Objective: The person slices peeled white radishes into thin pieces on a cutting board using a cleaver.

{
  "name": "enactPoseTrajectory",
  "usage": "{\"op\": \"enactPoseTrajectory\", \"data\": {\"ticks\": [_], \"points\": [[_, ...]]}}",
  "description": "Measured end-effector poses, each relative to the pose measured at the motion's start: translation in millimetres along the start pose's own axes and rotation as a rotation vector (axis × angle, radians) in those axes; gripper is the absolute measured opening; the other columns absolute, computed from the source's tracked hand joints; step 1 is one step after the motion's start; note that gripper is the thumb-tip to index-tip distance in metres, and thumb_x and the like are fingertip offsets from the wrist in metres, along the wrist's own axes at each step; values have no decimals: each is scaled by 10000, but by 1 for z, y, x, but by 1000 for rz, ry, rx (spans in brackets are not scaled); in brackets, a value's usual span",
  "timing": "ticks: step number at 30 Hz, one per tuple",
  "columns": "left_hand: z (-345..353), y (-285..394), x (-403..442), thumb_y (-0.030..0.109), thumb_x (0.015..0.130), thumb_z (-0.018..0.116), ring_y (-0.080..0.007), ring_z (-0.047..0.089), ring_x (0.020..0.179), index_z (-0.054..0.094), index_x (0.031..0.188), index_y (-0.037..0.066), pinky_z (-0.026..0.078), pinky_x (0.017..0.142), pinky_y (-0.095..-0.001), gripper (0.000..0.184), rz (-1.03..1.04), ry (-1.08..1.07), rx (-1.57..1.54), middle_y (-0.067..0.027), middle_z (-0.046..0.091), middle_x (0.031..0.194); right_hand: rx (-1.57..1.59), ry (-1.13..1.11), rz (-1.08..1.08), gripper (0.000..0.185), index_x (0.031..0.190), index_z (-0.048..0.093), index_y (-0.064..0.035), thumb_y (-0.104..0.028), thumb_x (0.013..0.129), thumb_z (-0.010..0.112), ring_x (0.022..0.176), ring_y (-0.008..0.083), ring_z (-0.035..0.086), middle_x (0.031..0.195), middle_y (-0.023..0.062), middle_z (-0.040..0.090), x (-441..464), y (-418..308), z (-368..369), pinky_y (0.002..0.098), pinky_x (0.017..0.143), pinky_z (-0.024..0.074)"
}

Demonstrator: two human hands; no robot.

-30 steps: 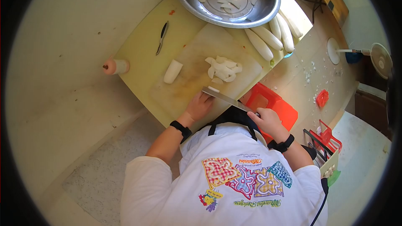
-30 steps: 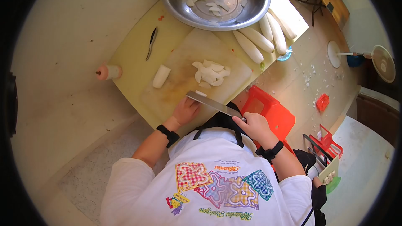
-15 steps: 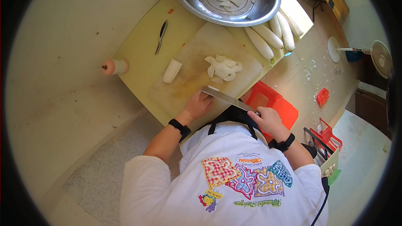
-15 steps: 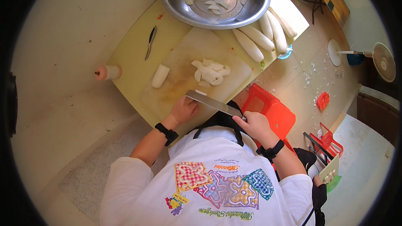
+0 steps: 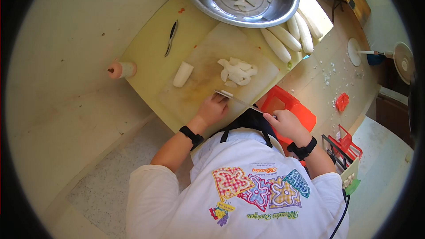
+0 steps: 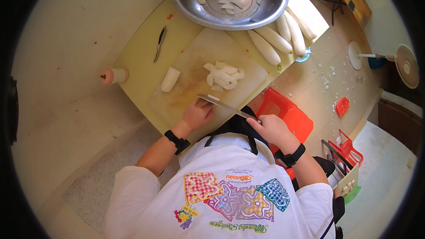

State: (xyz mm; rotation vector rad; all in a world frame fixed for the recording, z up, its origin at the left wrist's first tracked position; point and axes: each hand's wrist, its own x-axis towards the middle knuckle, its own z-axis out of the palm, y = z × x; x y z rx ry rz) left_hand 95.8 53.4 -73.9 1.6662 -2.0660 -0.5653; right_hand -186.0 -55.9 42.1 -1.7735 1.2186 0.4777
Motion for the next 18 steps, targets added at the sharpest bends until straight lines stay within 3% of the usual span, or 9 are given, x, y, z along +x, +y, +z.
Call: {"op": "enactPoseTrajectory", "data": {"ticks": [14,18], "points": [[0,10,5,188,784,686,-305,679,888,738,955,33,593,749,-400,236,-6,-34,76,-125,703,975,-40,-61,14,709,749,667,60,-580,991,484,723,444,652,736,267,659,12,-18,-2,502,686,518],[2,13,6,202,781,685,-302,676,866,734,927,38,593,726,-403,225,-55,-31,75,-120,694,941,-26,-51,-51,665,740,636,69,-516,1020,488,656,420,609,681,267,612,17,-20,2,489,645,478]]}}
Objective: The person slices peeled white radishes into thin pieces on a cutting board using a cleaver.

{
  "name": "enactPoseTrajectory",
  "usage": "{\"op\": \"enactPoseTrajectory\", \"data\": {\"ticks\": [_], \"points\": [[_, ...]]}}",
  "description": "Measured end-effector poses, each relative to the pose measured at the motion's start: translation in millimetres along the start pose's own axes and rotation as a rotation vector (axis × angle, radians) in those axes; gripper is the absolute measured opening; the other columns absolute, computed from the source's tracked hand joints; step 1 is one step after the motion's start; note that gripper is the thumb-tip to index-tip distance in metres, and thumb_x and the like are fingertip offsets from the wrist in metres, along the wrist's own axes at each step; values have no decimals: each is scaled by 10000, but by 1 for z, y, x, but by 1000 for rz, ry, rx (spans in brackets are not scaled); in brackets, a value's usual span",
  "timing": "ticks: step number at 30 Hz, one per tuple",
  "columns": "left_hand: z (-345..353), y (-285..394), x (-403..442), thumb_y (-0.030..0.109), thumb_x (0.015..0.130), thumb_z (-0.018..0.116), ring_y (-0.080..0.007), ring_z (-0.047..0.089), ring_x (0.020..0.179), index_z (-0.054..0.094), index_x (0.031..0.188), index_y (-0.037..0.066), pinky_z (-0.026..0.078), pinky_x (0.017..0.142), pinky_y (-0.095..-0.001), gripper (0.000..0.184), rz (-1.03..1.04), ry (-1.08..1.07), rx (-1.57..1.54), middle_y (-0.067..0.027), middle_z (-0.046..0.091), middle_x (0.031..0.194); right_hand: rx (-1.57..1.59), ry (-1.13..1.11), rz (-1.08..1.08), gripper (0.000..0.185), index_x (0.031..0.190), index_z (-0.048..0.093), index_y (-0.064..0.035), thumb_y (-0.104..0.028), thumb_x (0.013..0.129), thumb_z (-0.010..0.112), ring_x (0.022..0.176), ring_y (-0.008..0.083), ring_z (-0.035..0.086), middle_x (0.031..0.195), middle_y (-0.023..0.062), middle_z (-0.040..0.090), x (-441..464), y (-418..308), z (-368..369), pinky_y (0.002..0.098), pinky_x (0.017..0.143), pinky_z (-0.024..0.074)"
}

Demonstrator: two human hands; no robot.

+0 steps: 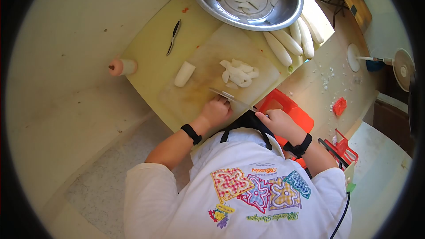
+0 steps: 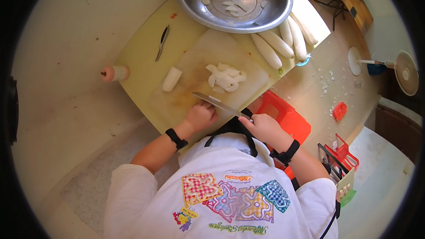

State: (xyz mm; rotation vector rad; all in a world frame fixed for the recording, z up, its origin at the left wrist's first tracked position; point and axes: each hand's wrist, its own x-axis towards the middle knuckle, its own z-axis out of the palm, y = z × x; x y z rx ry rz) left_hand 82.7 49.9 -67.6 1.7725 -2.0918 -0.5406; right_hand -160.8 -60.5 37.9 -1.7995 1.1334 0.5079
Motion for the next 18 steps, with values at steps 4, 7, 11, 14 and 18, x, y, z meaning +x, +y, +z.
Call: {"op": "enactPoseTrajectory", "data": {"ticks": [4,7,11,14,18], "points": [[4,-1,-7,216,788,671,-288,654,932,713,878,44,594,724,-399,199,25,-25,28,-113,670,943,21,-38,65,716,751,666,68,-581,990,484,715,441,651,729,272,657,-4,5,-7,499,683,516],[1,2,-5,215,796,651,-283,638,977,699,832,34,596,721,-400,190,26,25,12,-118,653,936,17,-9,23,701,741,662,57,-575,989,490,703,436,647,714,267,649,8,14,7,500,674,512],[1,5,-6,194,783,649,-306,639,986,687,820,17,583,782,-397,184,9,67,-40,-149,659,972,-4,27,-24,686,732,655,47,-565,993,489,699,432,644,690,263,636,27,32,27,501,660,504],[5,1,-9,163,779,670,-331,642,1015,685,907,24,557,877,-407,189,-3,9,-94,-163,678,1059,20,73,-48,688,723,651,41,-564,999,478,701,433,641,680,259,628,28,40,28,503,657,499],[2,-6,-12,140,789,660,-331,647,1010,695,931,28,550,876,-403,184,-1,8,-145,-177,679,1074,74,92,-33,686,731,662,33,-575,992,482,697,433,638,685,254,632,34,41,23,496,658,501]]}}
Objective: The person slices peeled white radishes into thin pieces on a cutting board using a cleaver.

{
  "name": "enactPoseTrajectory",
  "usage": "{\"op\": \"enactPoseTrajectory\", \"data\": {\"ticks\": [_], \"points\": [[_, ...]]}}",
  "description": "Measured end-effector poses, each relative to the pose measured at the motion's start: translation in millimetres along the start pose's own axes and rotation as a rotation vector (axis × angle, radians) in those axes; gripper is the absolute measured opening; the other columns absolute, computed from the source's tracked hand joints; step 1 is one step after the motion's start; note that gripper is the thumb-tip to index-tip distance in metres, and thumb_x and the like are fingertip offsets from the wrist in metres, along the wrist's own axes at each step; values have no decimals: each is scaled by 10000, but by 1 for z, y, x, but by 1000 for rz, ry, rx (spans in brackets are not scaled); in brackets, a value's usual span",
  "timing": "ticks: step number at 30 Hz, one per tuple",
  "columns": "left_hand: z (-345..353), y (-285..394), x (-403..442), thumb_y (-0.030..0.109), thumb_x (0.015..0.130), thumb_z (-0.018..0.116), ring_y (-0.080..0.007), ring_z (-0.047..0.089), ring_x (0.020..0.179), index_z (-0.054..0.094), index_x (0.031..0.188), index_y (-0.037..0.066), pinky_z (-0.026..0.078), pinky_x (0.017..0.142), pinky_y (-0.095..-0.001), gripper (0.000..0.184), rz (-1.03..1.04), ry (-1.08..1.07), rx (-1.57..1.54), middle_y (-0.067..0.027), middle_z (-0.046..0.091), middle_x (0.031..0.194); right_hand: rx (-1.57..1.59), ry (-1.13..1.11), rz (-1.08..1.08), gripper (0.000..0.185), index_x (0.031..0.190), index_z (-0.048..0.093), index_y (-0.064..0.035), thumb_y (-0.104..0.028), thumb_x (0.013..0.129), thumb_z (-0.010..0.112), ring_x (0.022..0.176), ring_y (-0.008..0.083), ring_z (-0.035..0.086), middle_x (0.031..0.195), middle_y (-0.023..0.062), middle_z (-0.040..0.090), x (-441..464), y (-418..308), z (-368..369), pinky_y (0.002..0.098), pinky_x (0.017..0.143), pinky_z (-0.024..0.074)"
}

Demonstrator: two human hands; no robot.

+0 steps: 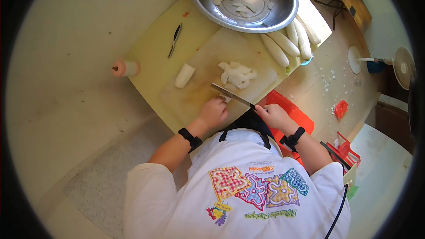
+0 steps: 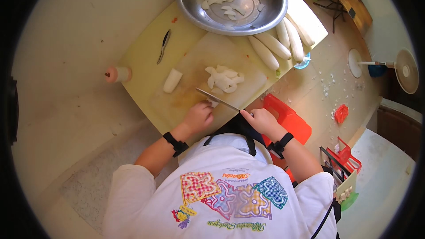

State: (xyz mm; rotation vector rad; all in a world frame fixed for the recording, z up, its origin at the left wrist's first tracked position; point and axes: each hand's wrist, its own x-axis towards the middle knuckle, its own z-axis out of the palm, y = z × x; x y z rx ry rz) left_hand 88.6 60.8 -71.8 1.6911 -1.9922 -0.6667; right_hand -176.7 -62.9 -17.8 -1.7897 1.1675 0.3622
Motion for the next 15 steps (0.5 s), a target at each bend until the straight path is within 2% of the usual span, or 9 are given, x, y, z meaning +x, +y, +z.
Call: {"op": "enactPoseTrajectory", "data": {"ticks": [2,6,8,9,11,15], "points": [[-11,0,2,126,813,654,-337,655,965,704,957,35,542,848,-412,177,-5,-21,-91,-175,687,1048,44,-13,48,688,732,665,28,-587,984,489,694,432,639,686,251,635,0,-2,-4,494,658,502],[-53,31,-7,121,827,656,-341,653,924,698,920,38,531,815,-423,131,-67,62,-120,-150,697,1000,-106,53,-51,691,741,676,3,-644,934,527,687,414,655,693,221,659,-10,-1,-10,496,651,514],[-69,41,-15,99,836,670,-344,651,930,694,957,38,523,810,-432,138,-61,224,-128,-134,703,1004,-188,93,-120,690,742,676,-7,-660,916,540,675,403,660,693,204,668,-16,5,-8,493,643,520],[-77,44,-16,99,836,670,-344,651,930,694,957,38,523,810,-432,138,-58,229,-121,-134,703,1004,-250,148,-163,662,734,668,-18,-652,898,571,657,387,662,685,186,669,-19,8,-7,486,630,523],[-91,48,-12,101,835,687,-344,652,946,695,990,40,519,826,-436,168,-57,385,10,-149,704,1016,-314,215,-214,636,727,660,-29,-643,881,602,639,372,664,677,169,669,-28,14,-8,478,616,526],[-108,47,14,149,855,693,-353,652,971,697,1031,31,517,850,-430,213,-179,311,-27,-157,707,1036,-360,402,-351,567,689,625,-64,-614,795,712,577,316,647,622,133,634,-54,19,-17,429,561,515]]}}
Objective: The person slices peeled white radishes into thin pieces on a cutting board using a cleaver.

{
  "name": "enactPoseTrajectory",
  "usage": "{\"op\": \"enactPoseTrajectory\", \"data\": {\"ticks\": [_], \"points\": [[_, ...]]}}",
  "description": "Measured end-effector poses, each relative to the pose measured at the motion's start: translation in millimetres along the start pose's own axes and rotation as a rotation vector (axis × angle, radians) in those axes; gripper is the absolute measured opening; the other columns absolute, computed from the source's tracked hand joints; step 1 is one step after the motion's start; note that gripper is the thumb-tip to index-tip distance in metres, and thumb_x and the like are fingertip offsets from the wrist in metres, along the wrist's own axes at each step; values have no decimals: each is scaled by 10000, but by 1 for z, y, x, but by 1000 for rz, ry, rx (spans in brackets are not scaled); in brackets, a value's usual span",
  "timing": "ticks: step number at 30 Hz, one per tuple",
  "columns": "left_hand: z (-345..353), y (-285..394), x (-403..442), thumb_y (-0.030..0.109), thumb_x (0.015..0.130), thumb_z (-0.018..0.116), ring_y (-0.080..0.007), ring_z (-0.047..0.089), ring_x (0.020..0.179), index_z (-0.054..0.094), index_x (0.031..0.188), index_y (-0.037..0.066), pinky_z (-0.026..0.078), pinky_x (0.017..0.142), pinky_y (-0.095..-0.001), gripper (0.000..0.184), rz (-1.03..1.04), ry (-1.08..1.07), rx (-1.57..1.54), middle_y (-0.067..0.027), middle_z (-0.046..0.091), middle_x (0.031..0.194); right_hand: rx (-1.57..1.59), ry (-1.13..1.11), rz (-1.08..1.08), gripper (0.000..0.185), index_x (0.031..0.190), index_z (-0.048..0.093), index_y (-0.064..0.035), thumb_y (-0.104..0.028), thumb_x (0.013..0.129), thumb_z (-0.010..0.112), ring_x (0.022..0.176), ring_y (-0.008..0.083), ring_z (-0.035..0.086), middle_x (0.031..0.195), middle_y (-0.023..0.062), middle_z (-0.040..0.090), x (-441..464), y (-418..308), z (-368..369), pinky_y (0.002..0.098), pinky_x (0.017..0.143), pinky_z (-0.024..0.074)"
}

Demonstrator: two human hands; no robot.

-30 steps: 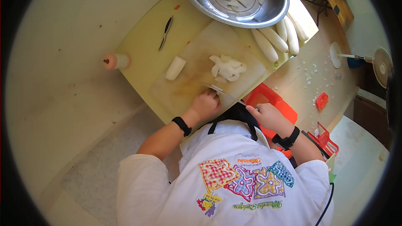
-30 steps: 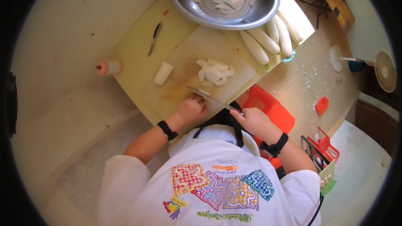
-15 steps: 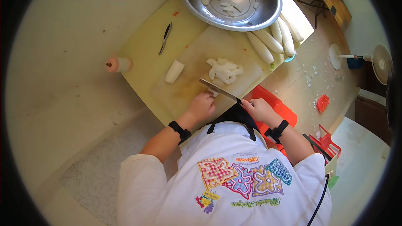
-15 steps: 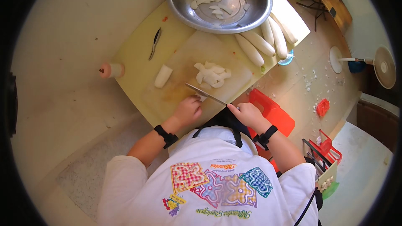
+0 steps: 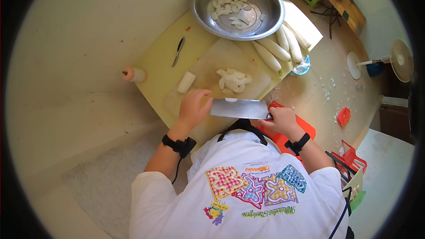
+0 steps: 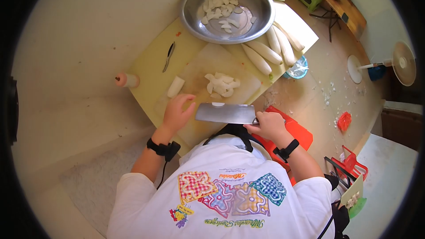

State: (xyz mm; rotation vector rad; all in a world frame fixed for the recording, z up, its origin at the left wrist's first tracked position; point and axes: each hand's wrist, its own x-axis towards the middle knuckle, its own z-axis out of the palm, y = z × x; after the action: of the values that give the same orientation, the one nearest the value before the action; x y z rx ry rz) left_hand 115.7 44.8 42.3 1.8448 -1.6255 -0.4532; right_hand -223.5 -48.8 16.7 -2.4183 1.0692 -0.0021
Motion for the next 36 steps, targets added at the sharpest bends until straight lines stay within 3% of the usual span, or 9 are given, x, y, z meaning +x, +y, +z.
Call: {"op": "enactPoseTrajectory", "data": {"ticks": [2,3,5,8,12,14,18,23,36], "points": [[4,3,10,226,870,705,-363,652,1009,692,1111,10,517,885,-415,324,16,-250,19,-168,708,1070,-39,64,-34,555,676,616,-73,-605,760,748,559,299,637,600,122,616,-11,1,-8,413,545,510],[7,6,15,226,870,705,-363,652,1009,692,1111,10,517,885,-415,324,27,-248,19,-168,708,1070,-62,123,-76,555,658,606,-80,-606,732,766,542,288,621,583,109,598,-15,1,-11,400,532,503],[12,22,28,310,873,722,-334,667,1031,676,1194,2,526,886,-393,447,-119,-574,-84,-161,713,1110,-89,192,-110,556,639,596,-87,-607,704,783,524,277,605,566,96,579,-23,1,-17,387,520,496],[27,30,42,311,878,757,-232,674,975,659,1260,18,536,858,-352,491,-232,-775,-146,-130,718,1097,-91,278,-143,558,602,576,-91,-596,677,801,517,269,592,552,85,559,-36,-1,-26,385,513,490],[38,34,54,289,871,773,-193,675,934,678,1234,15,541,819,-327,464,-191,-874,-96,-111,727,1065,-113,320,-155,555,587,566,-96,-591,672,802,528,254,592,552,72,556,-53,-2,-32,380,504,476],[40,39,58,261,862,788,-171,679,909,711,1171,11,536,816,-312,405,-312,-968,-214,-85,739,1003,-124,334,-150,553,590,566,-98,-591,669,803,530,248,590,553,65,553,-60,-1,-30,376,500,469],[61,23,57,254,860,794,-150,677,857,733,1104,7,536,788,-298,353,-338,-872,-292,-64,748,944,-111,374,-159,551,599,568,-102,-596,660,804,533,238,586,554,51,545,-72,7,-21,365,494,456],[94,-25,71,224,865,757,-189,702,793,740,1027,6,556,738,-332,272,-335,-503,-227,-102,752,907,-127,331,-105,541,594,563,-107,-586,658,807,533,238,588,553,52,548,-90,8,-16,365,495,454],[119,-35,100,270,860,762,-224,685,805,757,943,-3,534,724,-355,285,-228,-379,-53,-130,727,875,-84,309,121,514,588,589,-107,-565,653,814,503,256,609,548,79,583,-127,16,2,381,460,464]]}}
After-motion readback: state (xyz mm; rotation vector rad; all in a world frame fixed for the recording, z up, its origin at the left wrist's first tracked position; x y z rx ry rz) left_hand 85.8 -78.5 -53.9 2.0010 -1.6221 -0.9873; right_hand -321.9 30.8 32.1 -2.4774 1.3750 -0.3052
